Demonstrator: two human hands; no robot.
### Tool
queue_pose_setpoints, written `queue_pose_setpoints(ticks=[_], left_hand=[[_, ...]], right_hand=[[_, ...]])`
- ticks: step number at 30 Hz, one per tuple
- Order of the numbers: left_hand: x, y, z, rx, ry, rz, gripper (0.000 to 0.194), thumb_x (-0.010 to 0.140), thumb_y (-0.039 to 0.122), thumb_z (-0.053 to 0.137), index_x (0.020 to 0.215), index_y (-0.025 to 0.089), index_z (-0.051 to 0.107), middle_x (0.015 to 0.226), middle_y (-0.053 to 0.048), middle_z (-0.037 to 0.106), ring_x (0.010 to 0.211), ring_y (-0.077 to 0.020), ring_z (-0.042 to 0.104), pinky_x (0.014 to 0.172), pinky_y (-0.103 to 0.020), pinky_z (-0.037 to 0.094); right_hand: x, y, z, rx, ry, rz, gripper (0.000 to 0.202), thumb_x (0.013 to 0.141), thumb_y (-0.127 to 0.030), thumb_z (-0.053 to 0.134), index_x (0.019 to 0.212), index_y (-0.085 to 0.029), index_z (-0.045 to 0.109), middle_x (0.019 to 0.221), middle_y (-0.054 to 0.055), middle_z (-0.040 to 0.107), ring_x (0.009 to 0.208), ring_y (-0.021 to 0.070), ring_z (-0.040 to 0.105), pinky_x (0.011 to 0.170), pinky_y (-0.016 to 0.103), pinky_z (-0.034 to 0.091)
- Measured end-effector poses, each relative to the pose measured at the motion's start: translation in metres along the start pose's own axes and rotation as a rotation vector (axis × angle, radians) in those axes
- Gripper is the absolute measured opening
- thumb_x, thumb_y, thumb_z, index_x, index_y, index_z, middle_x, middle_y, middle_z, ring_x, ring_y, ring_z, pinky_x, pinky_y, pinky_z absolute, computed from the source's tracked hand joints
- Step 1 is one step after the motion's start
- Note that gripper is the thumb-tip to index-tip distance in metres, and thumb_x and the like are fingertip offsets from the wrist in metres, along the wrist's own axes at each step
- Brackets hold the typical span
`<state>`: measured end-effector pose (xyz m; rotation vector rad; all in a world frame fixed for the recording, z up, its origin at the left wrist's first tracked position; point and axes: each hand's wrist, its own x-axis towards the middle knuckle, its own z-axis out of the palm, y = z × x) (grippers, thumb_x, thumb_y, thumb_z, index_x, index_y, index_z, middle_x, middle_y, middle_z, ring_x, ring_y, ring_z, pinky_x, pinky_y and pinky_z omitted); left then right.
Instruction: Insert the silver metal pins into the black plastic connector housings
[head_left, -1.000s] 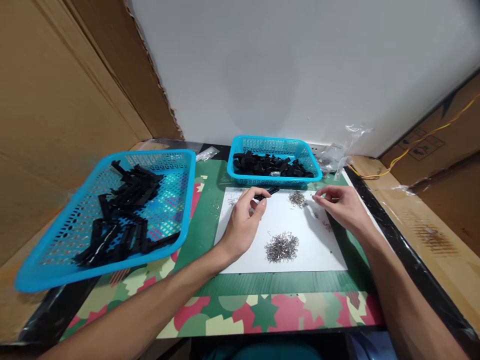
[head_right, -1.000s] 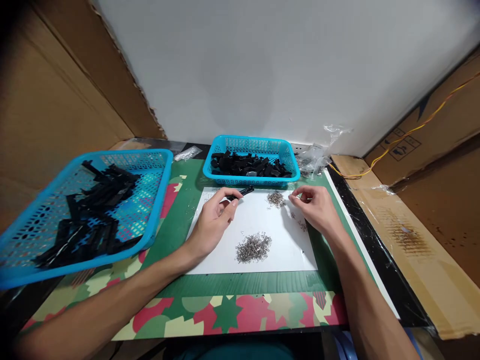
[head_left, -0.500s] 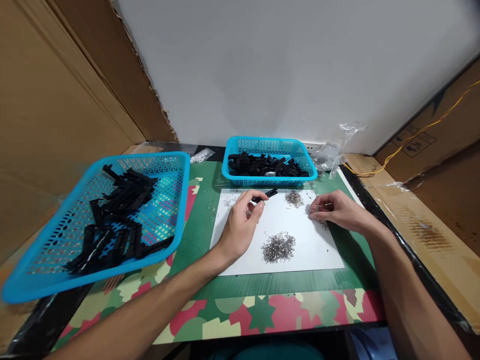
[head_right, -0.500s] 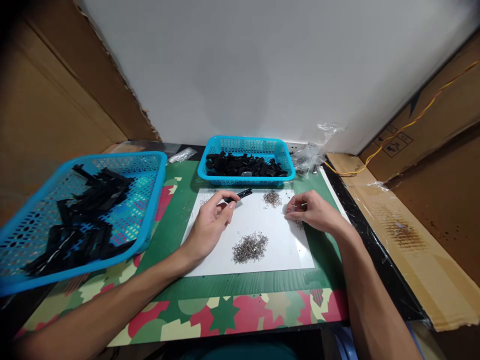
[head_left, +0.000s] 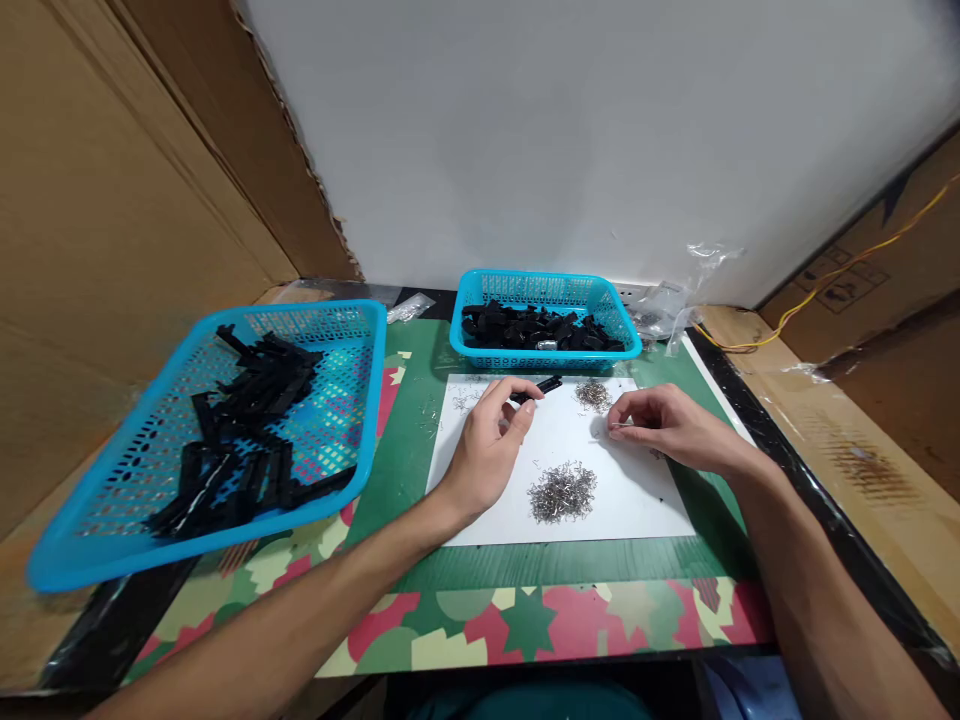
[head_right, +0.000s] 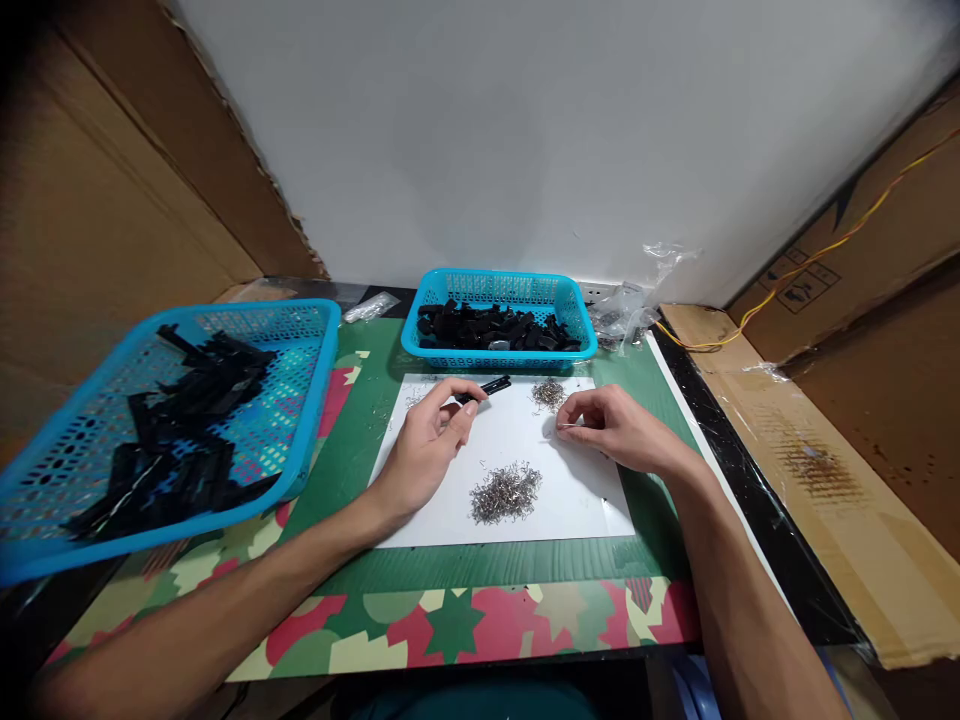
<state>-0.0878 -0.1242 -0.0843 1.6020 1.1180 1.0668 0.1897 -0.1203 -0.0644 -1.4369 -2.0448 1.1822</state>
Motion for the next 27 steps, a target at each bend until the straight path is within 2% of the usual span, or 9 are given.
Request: queue_pose_setpoints(ticks=[6, 9, 14, 17, 23, 27], left_hand=[[0.000, 0.000, 0.000, 0.028, -0.012, 0.020, 0.017, 0.102, 0.031, 0.055, 0.107, 0.020, 0.066, 0.095, -0.003, 0.061, 0.074, -0.0137, 0.051, 0.064, -0.028, 0.039], [-0.001, 0.001, 0.000, 0.040, -0.022, 0.051, 0.016, 0.102, 0.030, 0.055, 0.105, 0.019, 0.067, 0.103, -0.004, 0.062, 0.076, -0.0136, 0.052, 0.065, -0.028, 0.041], [-0.002, 0.002, 0.000, 0.044, -0.029, 0.075, 0.016, 0.102, 0.028, 0.056, 0.104, 0.019, 0.068, 0.103, -0.004, 0.061, 0.076, -0.0128, 0.052, 0.063, -0.027, 0.041], [-0.002, 0.002, 0.000, 0.055, -0.040, 0.090, 0.016, 0.101, 0.026, 0.057, 0.104, 0.019, 0.071, 0.105, -0.004, 0.061, 0.077, -0.0124, 0.054, 0.065, -0.027, 0.043], [-0.005, 0.003, 0.001, 0.081, -0.080, 0.104, 0.024, 0.096, 0.018, 0.059, 0.100, 0.021, 0.082, 0.108, -0.005, 0.059, 0.074, -0.0100, 0.056, 0.064, -0.026, 0.044], [-0.007, 0.006, 0.004, 0.059, -0.080, 0.107, 0.019, 0.096, 0.023, 0.067, 0.107, 0.022, 0.082, 0.106, -0.003, 0.058, 0.066, -0.0065, 0.050, 0.060, -0.024, 0.043]], right_hand=[[0.001, 0.004, -0.002, 0.038, 0.125, -0.017, 0.033, 0.088, -0.049, 0.076, 0.093, -0.018, 0.080, 0.080, 0.005, 0.071, 0.065, 0.0145, 0.053, 0.055, 0.027, 0.037], [0.001, 0.003, -0.001, 0.063, 0.145, -0.024, 0.033, 0.088, -0.050, 0.076, 0.092, -0.017, 0.081, 0.081, 0.006, 0.074, 0.066, 0.0156, 0.056, 0.056, 0.027, 0.039], [0.001, 0.006, 0.000, 0.002, 0.163, -0.024, 0.032, 0.091, -0.047, 0.072, 0.090, -0.017, 0.082, 0.077, 0.005, 0.073, 0.062, 0.0147, 0.055, 0.053, 0.027, 0.038], [0.001, 0.003, 0.001, 0.044, 0.190, -0.034, 0.031, 0.091, -0.046, 0.073, 0.092, -0.017, 0.083, 0.083, 0.007, 0.077, 0.066, 0.0161, 0.060, 0.054, 0.027, 0.042], [0.004, -0.014, 0.019, 0.264, 0.253, -0.132, 0.024, 0.086, -0.041, 0.081, 0.094, -0.019, 0.083, 0.093, 0.009, 0.081, 0.078, 0.0204, 0.072, 0.066, 0.031, 0.056], [0.008, -0.022, 0.037, 0.404, 0.256, -0.216, 0.020, 0.088, -0.037, 0.082, 0.101, -0.022, 0.082, 0.097, 0.008, 0.081, 0.085, 0.0205, 0.075, 0.075, 0.034, 0.059]])
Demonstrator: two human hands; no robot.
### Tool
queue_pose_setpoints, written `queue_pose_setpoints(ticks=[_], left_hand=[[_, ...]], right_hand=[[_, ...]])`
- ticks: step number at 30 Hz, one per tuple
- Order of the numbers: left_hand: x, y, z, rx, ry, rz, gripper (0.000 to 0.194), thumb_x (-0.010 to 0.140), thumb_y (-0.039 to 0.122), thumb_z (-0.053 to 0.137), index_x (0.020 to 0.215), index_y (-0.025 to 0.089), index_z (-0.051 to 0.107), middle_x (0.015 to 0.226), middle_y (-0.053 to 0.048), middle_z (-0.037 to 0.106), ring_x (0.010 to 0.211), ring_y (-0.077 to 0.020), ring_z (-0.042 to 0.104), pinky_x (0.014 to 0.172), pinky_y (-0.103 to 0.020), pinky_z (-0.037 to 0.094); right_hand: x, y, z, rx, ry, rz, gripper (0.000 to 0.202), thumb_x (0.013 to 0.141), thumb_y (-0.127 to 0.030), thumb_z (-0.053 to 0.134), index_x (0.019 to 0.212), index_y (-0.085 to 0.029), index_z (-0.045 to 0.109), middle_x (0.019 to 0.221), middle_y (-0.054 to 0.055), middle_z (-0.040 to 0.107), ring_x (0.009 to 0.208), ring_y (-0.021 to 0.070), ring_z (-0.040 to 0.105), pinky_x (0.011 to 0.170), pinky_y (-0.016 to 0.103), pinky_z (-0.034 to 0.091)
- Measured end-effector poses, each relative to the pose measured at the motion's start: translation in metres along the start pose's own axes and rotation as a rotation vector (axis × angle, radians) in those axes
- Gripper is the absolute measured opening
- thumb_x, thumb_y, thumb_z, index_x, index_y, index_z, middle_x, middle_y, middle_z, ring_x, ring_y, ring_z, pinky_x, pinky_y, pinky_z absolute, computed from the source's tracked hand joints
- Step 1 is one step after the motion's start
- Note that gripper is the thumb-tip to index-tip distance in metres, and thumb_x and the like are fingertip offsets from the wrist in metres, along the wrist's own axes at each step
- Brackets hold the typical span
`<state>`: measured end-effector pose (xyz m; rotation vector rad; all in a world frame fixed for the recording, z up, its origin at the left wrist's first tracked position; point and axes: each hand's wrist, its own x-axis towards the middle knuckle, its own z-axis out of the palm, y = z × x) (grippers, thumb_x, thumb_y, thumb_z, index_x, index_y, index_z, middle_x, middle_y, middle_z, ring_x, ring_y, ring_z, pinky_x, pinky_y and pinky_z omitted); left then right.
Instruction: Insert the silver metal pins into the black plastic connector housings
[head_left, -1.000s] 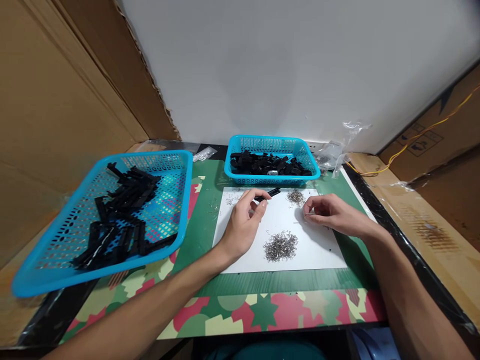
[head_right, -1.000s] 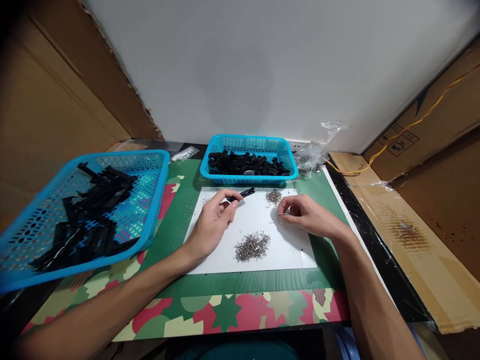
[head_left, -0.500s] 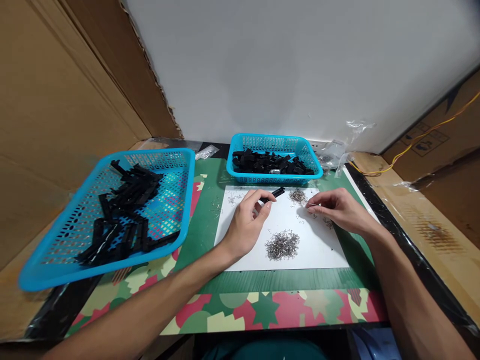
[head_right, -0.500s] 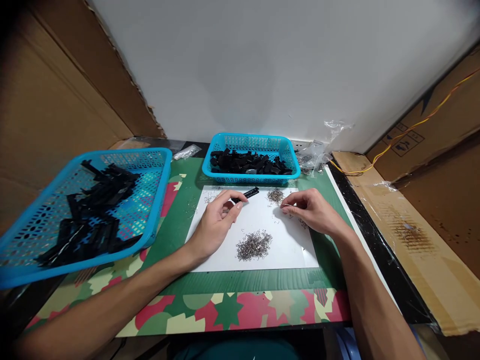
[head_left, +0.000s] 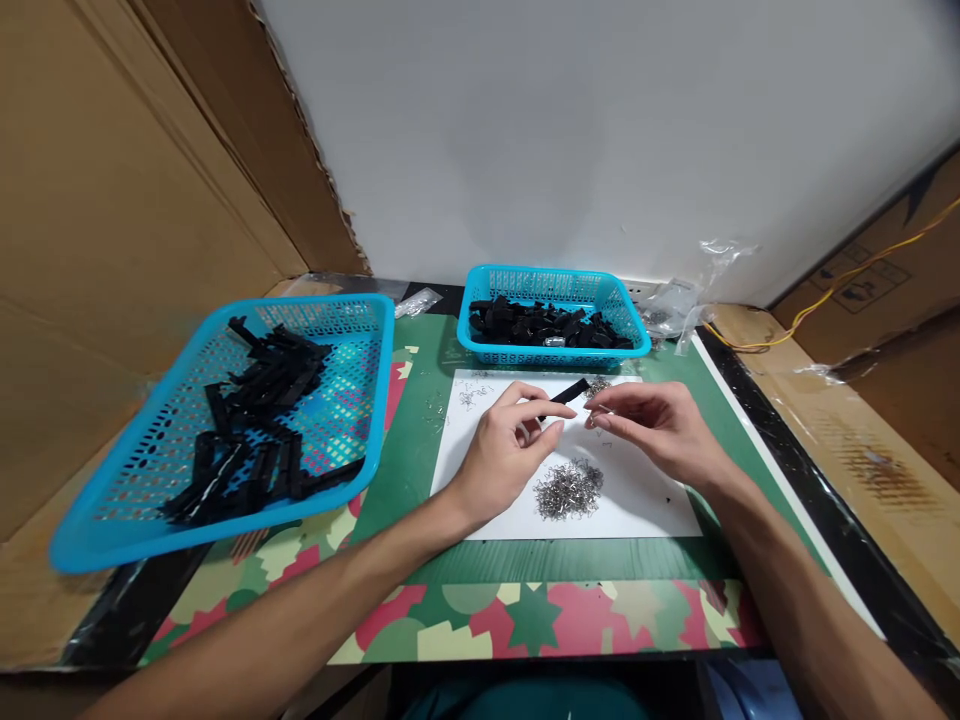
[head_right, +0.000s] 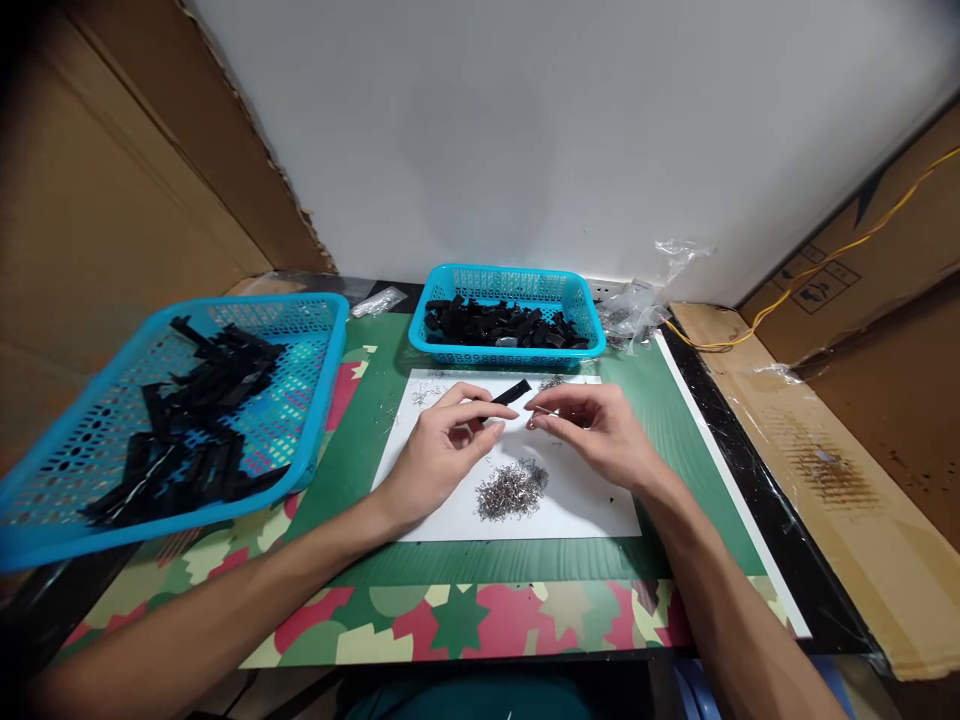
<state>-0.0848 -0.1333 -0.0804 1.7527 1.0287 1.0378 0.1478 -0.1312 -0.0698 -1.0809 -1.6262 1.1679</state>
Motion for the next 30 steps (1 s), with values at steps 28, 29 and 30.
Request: queue_pose_setpoints(ticks=[28, 29, 30], left_hand=[[0.003, -0.001, 0.001, -0.174, 0.020, -0.029, 0.016, 0.094, 0.033, 0.075, 0.090, 0.018, 0.075, 0.096, -0.004, 0.064, 0.087, -0.0172, 0.059, 0.075, -0.030, 0.045], [0.003, -0.001, 0.001, -0.174, 0.017, -0.031, 0.015, 0.094, 0.033, 0.075, 0.090, 0.018, 0.075, 0.096, -0.004, 0.063, 0.087, -0.0171, 0.059, 0.075, -0.030, 0.045], [0.003, -0.001, 0.002, -0.177, 0.012, -0.034, 0.015, 0.094, 0.032, 0.075, 0.091, 0.018, 0.075, 0.097, -0.005, 0.063, 0.087, -0.0173, 0.059, 0.075, -0.030, 0.045]], right_hand=[[-0.005, -0.007, 0.028, 0.004, 0.042, -0.002, 0.024, 0.091, -0.046, 0.078, 0.094, -0.022, 0.078, 0.081, 0.003, 0.068, 0.062, 0.0136, 0.051, 0.052, 0.028, 0.041], [-0.006, -0.007, 0.028, -0.002, 0.043, -0.009, 0.024, 0.091, -0.046, 0.077, 0.093, -0.022, 0.078, 0.082, 0.004, 0.070, 0.064, 0.0144, 0.053, 0.054, 0.028, 0.042], [-0.006, -0.007, 0.028, -0.009, 0.043, -0.013, 0.024, 0.091, -0.045, 0.077, 0.092, -0.022, 0.078, 0.083, 0.004, 0.070, 0.065, 0.0148, 0.054, 0.054, 0.029, 0.042]])
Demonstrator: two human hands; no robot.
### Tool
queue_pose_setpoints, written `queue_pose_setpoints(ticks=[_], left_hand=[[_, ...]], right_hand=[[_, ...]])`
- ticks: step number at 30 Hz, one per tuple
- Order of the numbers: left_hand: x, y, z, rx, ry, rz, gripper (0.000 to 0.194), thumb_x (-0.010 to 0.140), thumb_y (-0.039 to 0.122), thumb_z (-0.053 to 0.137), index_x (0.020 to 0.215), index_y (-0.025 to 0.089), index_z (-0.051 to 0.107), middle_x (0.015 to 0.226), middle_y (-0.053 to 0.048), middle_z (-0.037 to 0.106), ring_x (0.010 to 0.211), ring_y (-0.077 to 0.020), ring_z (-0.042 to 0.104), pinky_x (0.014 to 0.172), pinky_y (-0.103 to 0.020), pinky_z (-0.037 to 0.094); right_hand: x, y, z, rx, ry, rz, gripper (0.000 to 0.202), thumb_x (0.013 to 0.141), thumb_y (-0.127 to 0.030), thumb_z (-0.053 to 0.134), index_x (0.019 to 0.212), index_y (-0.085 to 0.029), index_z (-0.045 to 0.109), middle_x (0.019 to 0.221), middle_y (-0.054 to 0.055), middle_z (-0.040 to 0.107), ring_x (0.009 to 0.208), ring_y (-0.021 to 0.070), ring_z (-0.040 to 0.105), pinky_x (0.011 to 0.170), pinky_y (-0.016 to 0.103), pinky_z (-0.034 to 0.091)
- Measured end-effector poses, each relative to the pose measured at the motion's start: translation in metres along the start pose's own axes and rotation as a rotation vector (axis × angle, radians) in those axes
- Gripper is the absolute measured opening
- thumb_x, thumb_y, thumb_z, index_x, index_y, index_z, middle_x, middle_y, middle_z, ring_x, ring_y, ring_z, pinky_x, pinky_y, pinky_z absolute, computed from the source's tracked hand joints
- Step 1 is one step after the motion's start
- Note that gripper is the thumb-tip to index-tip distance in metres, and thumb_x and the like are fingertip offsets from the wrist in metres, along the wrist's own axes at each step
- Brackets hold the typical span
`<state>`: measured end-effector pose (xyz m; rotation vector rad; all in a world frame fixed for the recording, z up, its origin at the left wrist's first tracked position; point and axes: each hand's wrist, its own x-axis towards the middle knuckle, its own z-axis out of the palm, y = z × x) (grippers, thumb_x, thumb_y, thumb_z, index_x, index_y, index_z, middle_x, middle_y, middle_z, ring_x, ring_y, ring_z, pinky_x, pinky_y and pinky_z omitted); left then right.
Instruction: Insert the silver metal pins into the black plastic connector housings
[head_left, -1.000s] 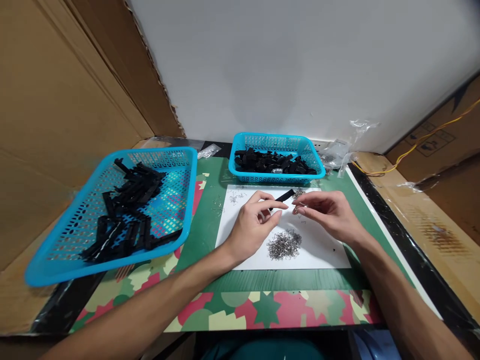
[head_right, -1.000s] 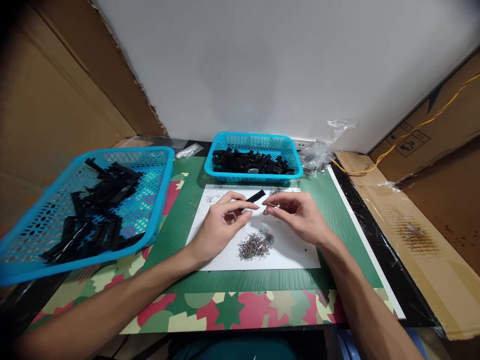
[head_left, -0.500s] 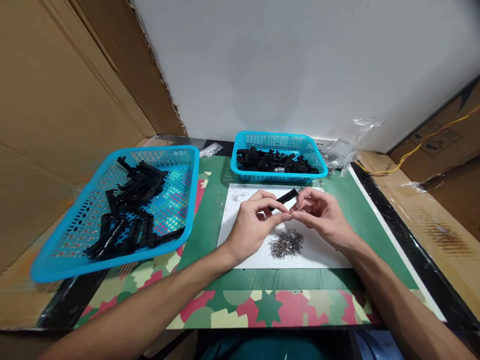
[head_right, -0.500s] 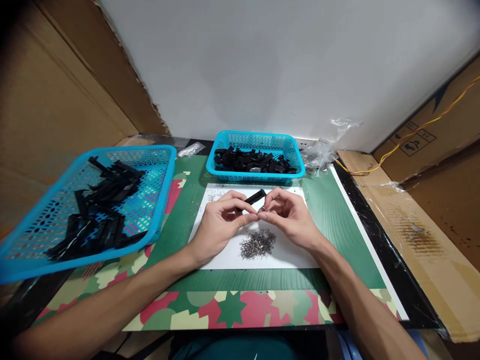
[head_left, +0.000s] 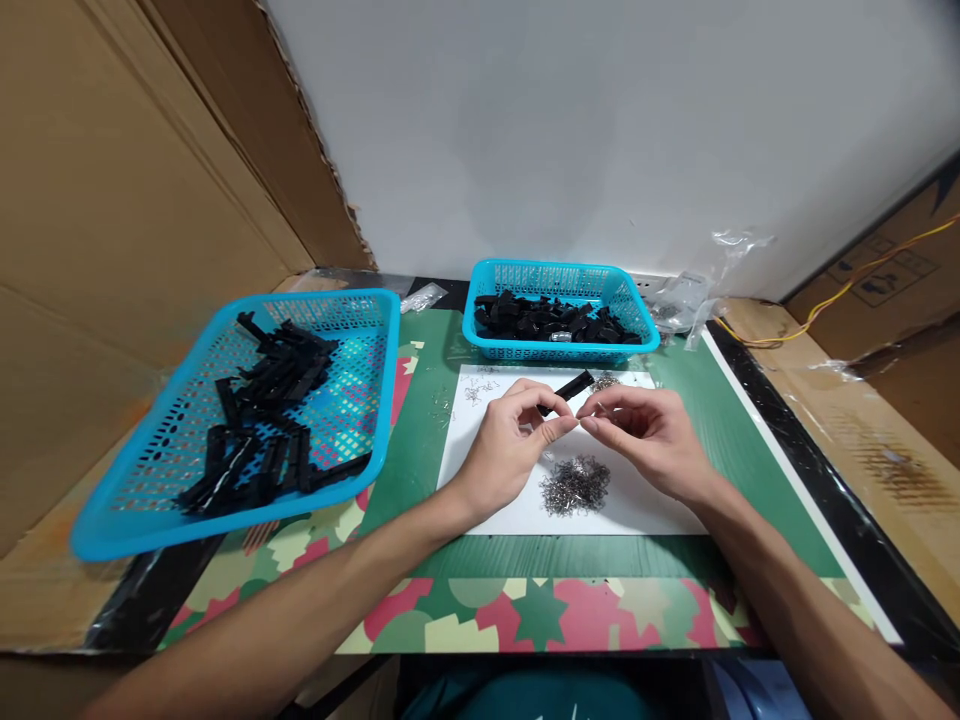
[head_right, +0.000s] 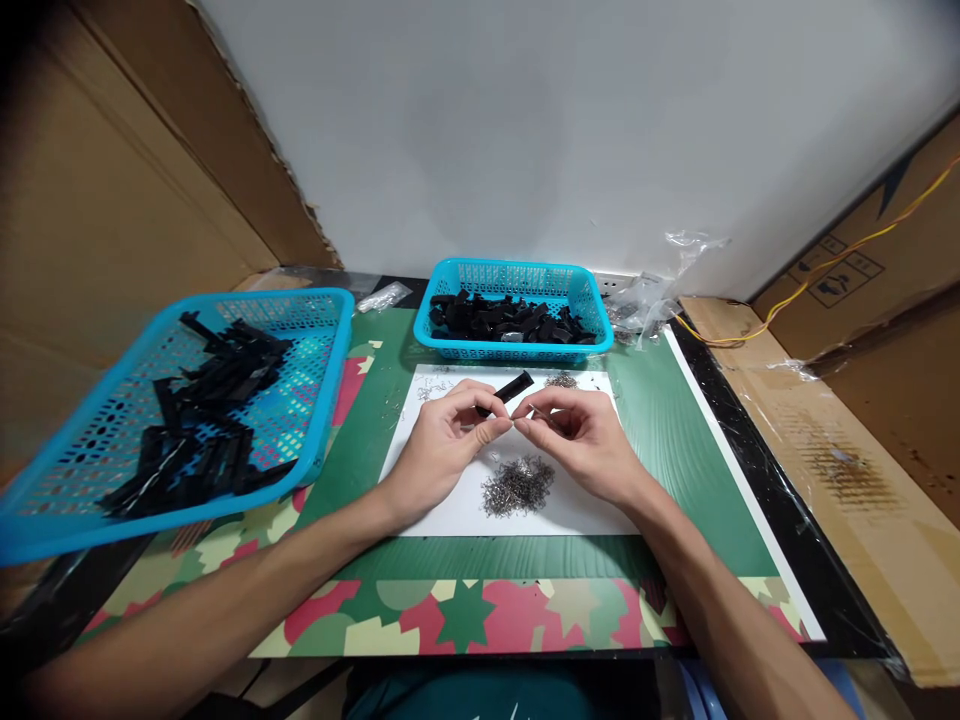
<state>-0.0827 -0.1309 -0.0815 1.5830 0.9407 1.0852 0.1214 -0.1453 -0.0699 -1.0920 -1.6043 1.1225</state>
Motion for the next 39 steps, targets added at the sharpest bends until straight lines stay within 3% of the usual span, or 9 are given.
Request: queue_pose_setpoints(ticks=[11, 17, 20, 22, 25, 28, 32, 35, 39], left_hand=[[-0.003, 0.004, 0.000, 0.067, 0.008, 0.034, 0.013, 0.095, 0.031, 0.074, 0.096, 0.019, 0.079, 0.100, -0.004, 0.062, 0.084, -0.0144, 0.058, 0.068, -0.027, 0.044], [-0.006, 0.008, 0.000, 0.176, 0.015, 0.052, 0.014, 0.096, 0.032, 0.072, 0.096, 0.019, 0.077, 0.104, -0.004, 0.060, 0.071, -0.0098, 0.053, 0.062, -0.025, 0.043], [-0.006, 0.006, -0.001, 0.227, -0.012, 0.039, 0.014, 0.098, 0.031, 0.069, 0.099, 0.020, 0.078, 0.106, -0.004, 0.061, 0.076, -0.0119, 0.056, 0.065, -0.026, 0.046], [-0.005, 0.004, -0.002, 0.264, -0.046, 0.040, 0.018, 0.102, 0.031, 0.063, 0.106, 0.022, 0.079, 0.109, -0.006, 0.063, 0.086, -0.0157, 0.061, 0.073, -0.028, 0.049], [-0.004, 0.002, -0.005, 0.351, -0.197, 0.084, 0.026, 0.106, 0.028, 0.058, 0.125, 0.028, 0.074, 0.114, -0.006, 0.070, 0.101, -0.0207, 0.064, 0.088, -0.035, 0.051], [-0.004, -0.001, -0.006, 0.443, -0.318, 0.145, 0.035, 0.105, 0.027, 0.060, 0.140, 0.029, 0.066, 0.120, -0.006, 0.074, 0.109, -0.0238, 0.064, 0.097, -0.041, 0.050], [-0.004, -0.004, -0.005, 0.467, -0.270, 0.153, 0.032, 0.099, 0.031, 0.070, 0.129, 0.021, 0.074, 0.111, -0.009, 0.077, 0.103, -0.0250, 0.065, 0.093, -0.041, 0.052], [-0.004, -0.004, -0.005, 0.476, -0.233, 0.132, 0.024, 0.096, 0.033, 0.074, 0.116, 0.021, 0.080, 0.099, -0.008, 0.078, 0.096, -0.0246, 0.064, 0.087, -0.040, 0.052], [-0.004, -0.002, -0.005, 0.471, -0.230, 0.134, 0.024, 0.094, 0.036, 0.076, 0.114, 0.023, 0.081, 0.093, -0.006, 0.076, 0.088, -0.0227, 0.062, 0.082, -0.038, 0.050]], right_hand=[[0.001, 0.005, -0.003, -0.055, 0.074, -0.037, 0.021, 0.090, -0.041, 0.077, 0.089, -0.020, 0.081, 0.070, 0.003, 0.067, 0.058, 0.0132, 0.049, 0.051, 0.028, 0.036], [0.001, 0.005, -0.006, -0.062, 0.002, 0.033, 0.023, 0.088, -0.042, 0.079, 0.085, -0.019, 0.079, 0.063, 0.001, 0.062, 0.052, 0.0109, 0.042, 0.047, 0.026, 0.031], [0.003, 0.006, -0.009, -0.065, -0.008, 0.069, 0.021, 0.085, -0.039, 0.080, 0.081, -0.018, 0.078, 0.063, 0.002, 0.065, 0.053, 0.0110, 0.046, 0.048, 0.026, 0.033], [0.006, 0.007, -0.012, -0.089, 0.057, 0.102, 0.021, 0.080, -0.038, 0.080, 0.077, -0.017, 0.077, 0.063, 0.003, 0.066, 0.053, 0.0120, 0.049, 0.048, 0.026, 0.036], [0.009, 0.006, -0.020, -0.154, 0.180, 0.163, 0.020, 0.073, -0.036, 0.080, 0.071, -0.017, 0.074, 0.061, 0.003, 0.066, 0.053, 0.0126, 0.050, 0.048, 0.026, 0.035], [0.010, 0.002, -0.029, -0.200, 0.191, 0.247, 0.019, 0.070, -0.034, 0.078, 0.068, -0.016, 0.071, 0.058, 0.003, 0.063, 0.050, 0.0113, 0.047, 0.047, 0.026, 0.031], [0.009, -0.002, -0.036, -0.232, 0.084, 0.338, 0.018, 0.071, -0.032, 0.075, 0.063, -0.017, 0.067, 0.057, 0.003, 0.063, 0.049, 0.0108, 0.046, 0.045, 0.025, 0.030], [0.009, 0.000, -0.034, -0.262, 0.019, 0.342, 0.018, 0.072, -0.031, 0.075, 0.063, -0.017, 0.068, 0.059, 0.004, 0.065, 0.050, 0.0120, 0.049, 0.045, 0.025, 0.033], [0.010, 0.007, -0.027, -0.314, -0.011, 0.312, 0.017, 0.073, -0.031, 0.073, 0.069, -0.015, 0.073, 0.060, 0.005, 0.067, 0.052, 0.0133, 0.051, 0.047, 0.026, 0.036]])
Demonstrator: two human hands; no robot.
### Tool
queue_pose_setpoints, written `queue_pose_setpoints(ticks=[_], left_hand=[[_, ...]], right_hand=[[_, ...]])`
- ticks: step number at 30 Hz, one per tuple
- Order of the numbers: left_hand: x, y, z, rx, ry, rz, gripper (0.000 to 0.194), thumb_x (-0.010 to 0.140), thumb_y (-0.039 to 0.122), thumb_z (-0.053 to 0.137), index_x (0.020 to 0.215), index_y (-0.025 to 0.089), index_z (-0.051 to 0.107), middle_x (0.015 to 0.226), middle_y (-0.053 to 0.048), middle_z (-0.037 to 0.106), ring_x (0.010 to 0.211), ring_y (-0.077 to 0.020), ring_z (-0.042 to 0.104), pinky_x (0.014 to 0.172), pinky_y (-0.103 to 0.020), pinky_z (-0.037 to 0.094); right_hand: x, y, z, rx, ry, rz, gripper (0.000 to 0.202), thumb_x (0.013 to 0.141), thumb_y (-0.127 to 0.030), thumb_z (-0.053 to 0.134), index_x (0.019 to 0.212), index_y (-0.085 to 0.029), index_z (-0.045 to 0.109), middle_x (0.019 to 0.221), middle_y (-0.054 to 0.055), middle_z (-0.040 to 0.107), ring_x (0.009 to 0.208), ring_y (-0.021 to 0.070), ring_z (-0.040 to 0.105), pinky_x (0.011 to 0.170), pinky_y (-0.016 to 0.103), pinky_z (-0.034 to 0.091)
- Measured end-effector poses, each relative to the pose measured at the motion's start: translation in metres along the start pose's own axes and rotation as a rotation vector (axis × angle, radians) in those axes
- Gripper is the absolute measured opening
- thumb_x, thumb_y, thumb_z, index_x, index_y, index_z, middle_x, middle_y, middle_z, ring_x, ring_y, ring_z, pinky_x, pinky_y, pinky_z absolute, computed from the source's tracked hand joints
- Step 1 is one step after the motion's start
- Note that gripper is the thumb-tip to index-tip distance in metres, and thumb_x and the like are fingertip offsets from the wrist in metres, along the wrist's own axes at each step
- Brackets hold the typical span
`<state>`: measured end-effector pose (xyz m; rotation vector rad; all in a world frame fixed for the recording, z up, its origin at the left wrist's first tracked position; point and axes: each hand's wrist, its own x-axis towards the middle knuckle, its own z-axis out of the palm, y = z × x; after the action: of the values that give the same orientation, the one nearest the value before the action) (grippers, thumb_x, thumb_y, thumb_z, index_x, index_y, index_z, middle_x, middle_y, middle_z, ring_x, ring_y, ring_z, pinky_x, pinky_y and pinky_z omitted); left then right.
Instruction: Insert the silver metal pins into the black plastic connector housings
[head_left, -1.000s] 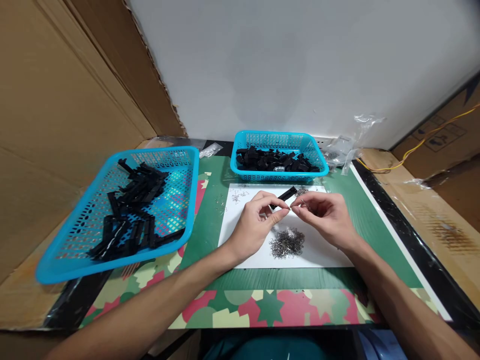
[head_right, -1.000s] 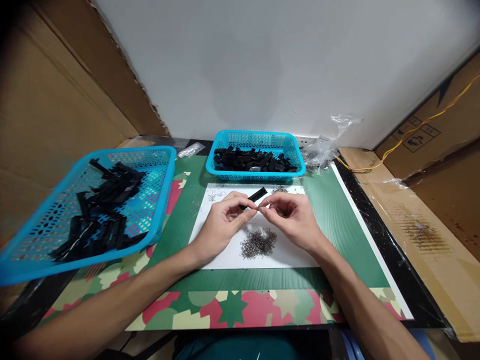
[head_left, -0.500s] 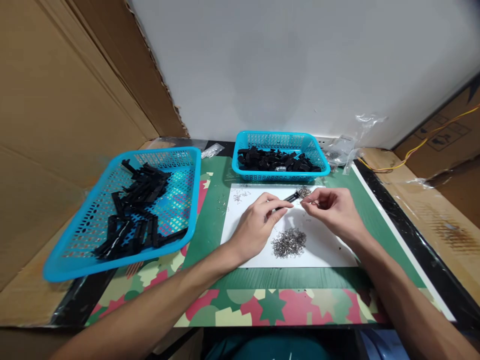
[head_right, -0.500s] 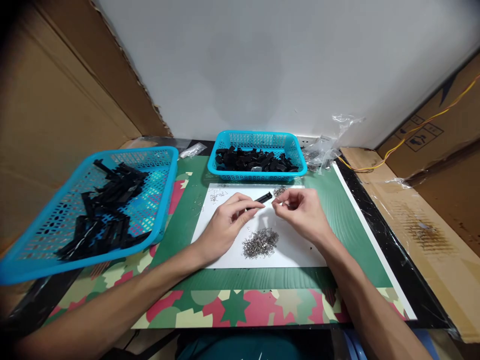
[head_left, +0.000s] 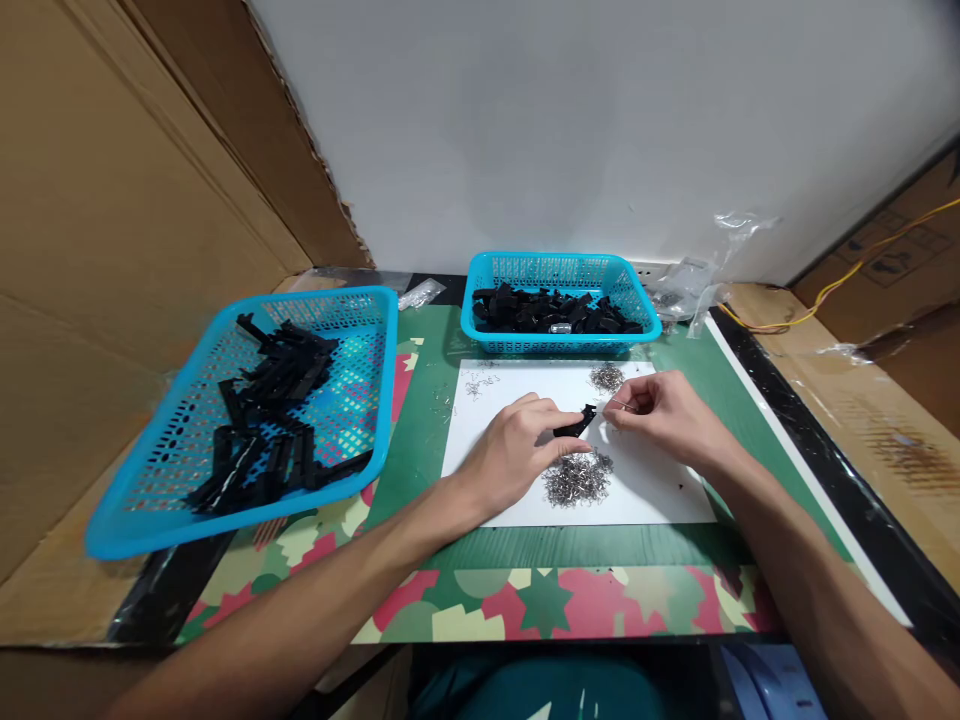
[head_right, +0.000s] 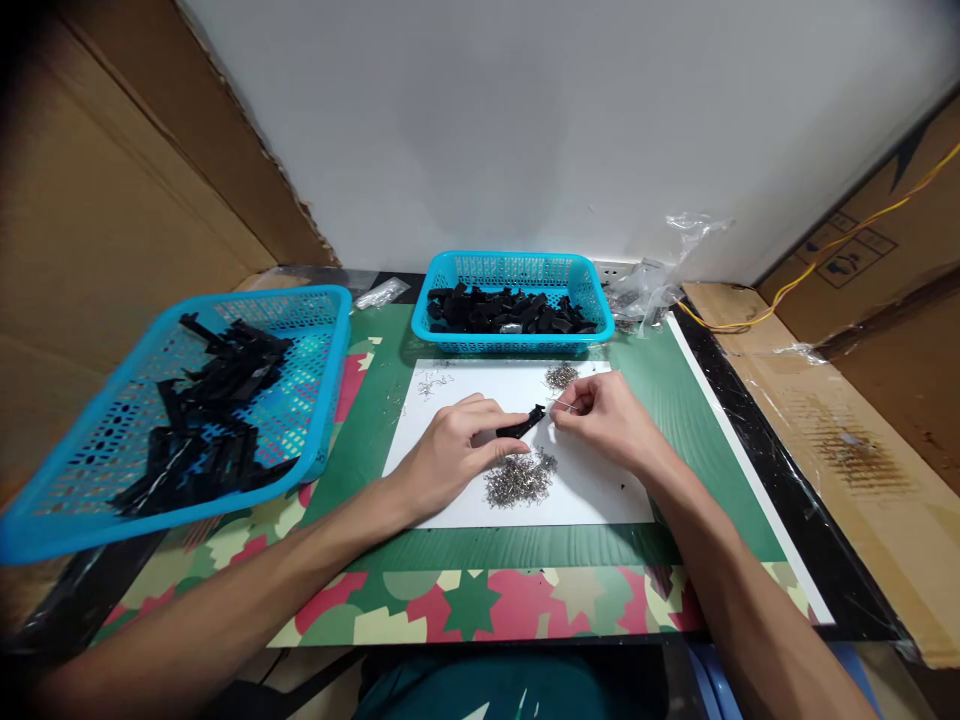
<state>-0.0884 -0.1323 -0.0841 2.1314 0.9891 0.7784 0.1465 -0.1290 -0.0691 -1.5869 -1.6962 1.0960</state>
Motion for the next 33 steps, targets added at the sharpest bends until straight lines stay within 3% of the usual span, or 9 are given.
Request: queue_pose_setpoints(ticks=[5, 15, 23, 33], left_hand=[[-0.001, -0.002, 0.002, -0.026, -0.010, 0.013, 0.027, 0.090, 0.037, 0.081, 0.113, 0.022, 0.081, 0.087, -0.004, 0.073, 0.084, -0.0211, 0.061, 0.078, -0.035, 0.049], [-0.001, -0.004, 0.003, -0.009, -0.007, 0.013, 0.029, 0.088, 0.038, 0.083, 0.112, 0.022, 0.082, 0.087, -0.005, 0.074, 0.081, -0.0208, 0.061, 0.076, -0.035, 0.048], [0.001, -0.001, 0.004, -0.037, -0.002, 0.000, 0.024, 0.091, 0.040, 0.080, 0.108, 0.023, 0.084, 0.084, -0.004, 0.075, 0.078, -0.0190, 0.062, 0.074, -0.033, 0.045], [0.002, -0.001, 0.002, -0.062, -0.030, -0.019, 0.016, 0.091, 0.034, 0.080, 0.101, 0.022, 0.084, 0.081, -0.003, 0.075, 0.080, -0.0192, 0.065, 0.073, -0.032, 0.045]], right_hand=[[0.002, 0.003, 0.006, -0.107, 0.008, -0.050, 0.015, 0.076, -0.029, 0.069, 0.073, -0.015, 0.074, 0.063, 0.004, 0.067, 0.057, 0.0141, 0.052, 0.052, 0.028, 0.037], [-0.001, -0.002, 0.016, -0.191, 0.104, -0.013, 0.010, 0.072, -0.024, 0.066, 0.072, -0.017, 0.074, 0.064, 0.005, 0.069, 0.059, 0.0161, 0.057, 0.055, 0.029, 0.039], [-0.001, -0.001, 0.019, -0.247, 0.168, -0.075, 0.010, 0.069, -0.025, 0.064, 0.069, -0.017, 0.070, 0.058, 0.002, 0.064, 0.055, 0.0134, 0.051, 0.054, 0.028, 0.035], [-0.001, -0.002, 0.011, -0.156, 0.049, -0.097, 0.019, 0.072, -0.030, 0.061, 0.074, -0.014, 0.072, 0.055, -0.002, 0.053, 0.053, 0.0114, 0.044, 0.050, 0.027, 0.031]])
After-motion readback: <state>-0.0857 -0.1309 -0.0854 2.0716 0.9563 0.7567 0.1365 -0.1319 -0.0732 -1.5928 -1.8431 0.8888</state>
